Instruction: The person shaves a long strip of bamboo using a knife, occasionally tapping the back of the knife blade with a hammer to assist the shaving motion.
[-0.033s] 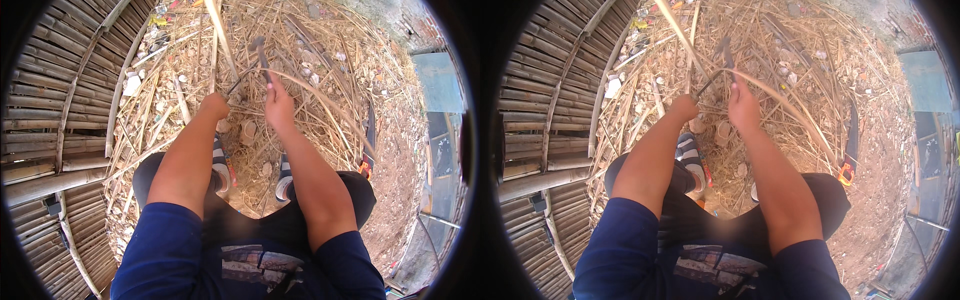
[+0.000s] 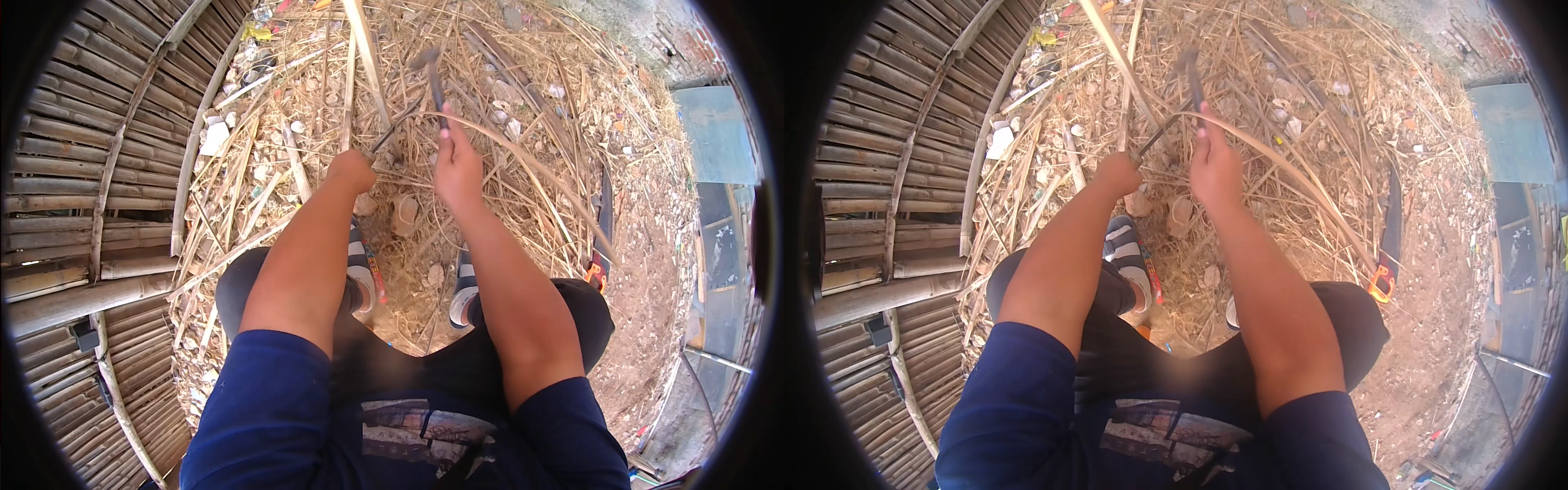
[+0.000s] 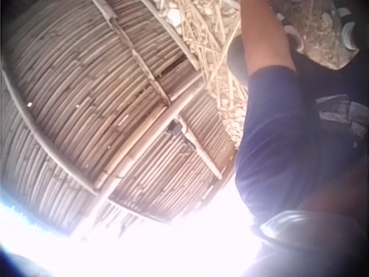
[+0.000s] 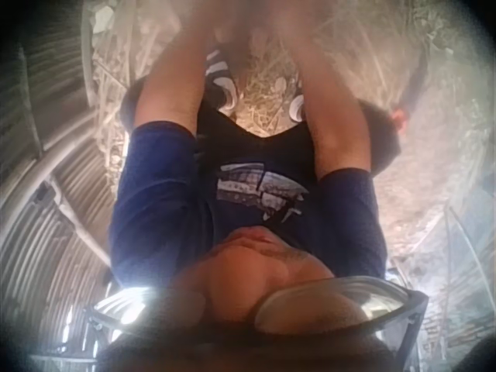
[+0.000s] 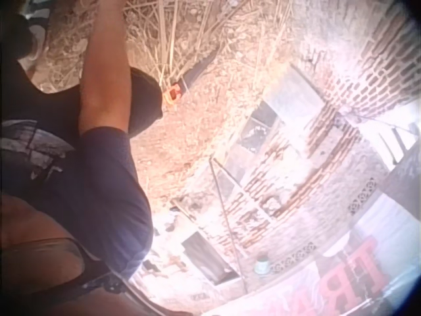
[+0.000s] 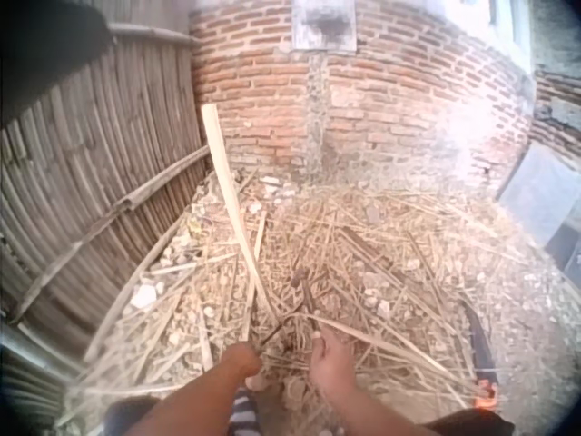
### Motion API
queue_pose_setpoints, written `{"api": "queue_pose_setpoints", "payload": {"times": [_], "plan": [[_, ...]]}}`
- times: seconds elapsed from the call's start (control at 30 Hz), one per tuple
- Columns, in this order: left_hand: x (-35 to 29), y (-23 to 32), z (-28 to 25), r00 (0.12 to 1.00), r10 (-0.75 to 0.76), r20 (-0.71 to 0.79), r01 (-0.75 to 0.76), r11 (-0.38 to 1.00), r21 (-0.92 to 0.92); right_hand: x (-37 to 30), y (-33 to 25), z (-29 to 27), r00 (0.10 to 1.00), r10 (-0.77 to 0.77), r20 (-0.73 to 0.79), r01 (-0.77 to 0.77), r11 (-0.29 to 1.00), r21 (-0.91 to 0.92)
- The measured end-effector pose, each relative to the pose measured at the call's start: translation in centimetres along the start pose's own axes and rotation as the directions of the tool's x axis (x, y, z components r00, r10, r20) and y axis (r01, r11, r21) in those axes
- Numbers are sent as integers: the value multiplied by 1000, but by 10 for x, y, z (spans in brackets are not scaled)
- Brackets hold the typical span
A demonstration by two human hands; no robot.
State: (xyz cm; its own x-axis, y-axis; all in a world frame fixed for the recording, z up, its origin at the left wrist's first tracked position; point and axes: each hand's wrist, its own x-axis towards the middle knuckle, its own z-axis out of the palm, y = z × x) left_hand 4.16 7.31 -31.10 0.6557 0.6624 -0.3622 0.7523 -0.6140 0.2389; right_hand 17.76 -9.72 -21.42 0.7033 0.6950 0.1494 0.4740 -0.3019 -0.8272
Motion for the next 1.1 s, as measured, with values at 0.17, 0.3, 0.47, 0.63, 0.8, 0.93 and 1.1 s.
{"api": "queue_pose_setpoints", "payload": {"times": [0.17,0.3,0.47,0.63,0.8,0.93,1.1], "plan": [[5,7,7,995,-101,7,101,991,-90,-15,9,-2,999,-21,-45,20,1000,-16],[14,-5,18,994,-96,48,98,995,-34,-30,36,12,965,153,215,-100,966,-238],[-3,10,-1,981,-180,68,185,980,-73,-18,28,14,962,197,190,-162,969,-186],[4,10,1,983,-133,128,139,989,-41,5,19,6,998,-13,-65,17,998,55],[-9,21,-11,972,-204,116,217,969,-116,-8,21,7,972,-137,-190,134,991,-28],[-16,24,-16,977,-152,152,159,987,-34,-33,54,21,946,129,296,-25,943,-332],[-14,20,-19,970,-147,192,157,987,-38,-18,50,22,963,208,174,-181,970,-160]]}}
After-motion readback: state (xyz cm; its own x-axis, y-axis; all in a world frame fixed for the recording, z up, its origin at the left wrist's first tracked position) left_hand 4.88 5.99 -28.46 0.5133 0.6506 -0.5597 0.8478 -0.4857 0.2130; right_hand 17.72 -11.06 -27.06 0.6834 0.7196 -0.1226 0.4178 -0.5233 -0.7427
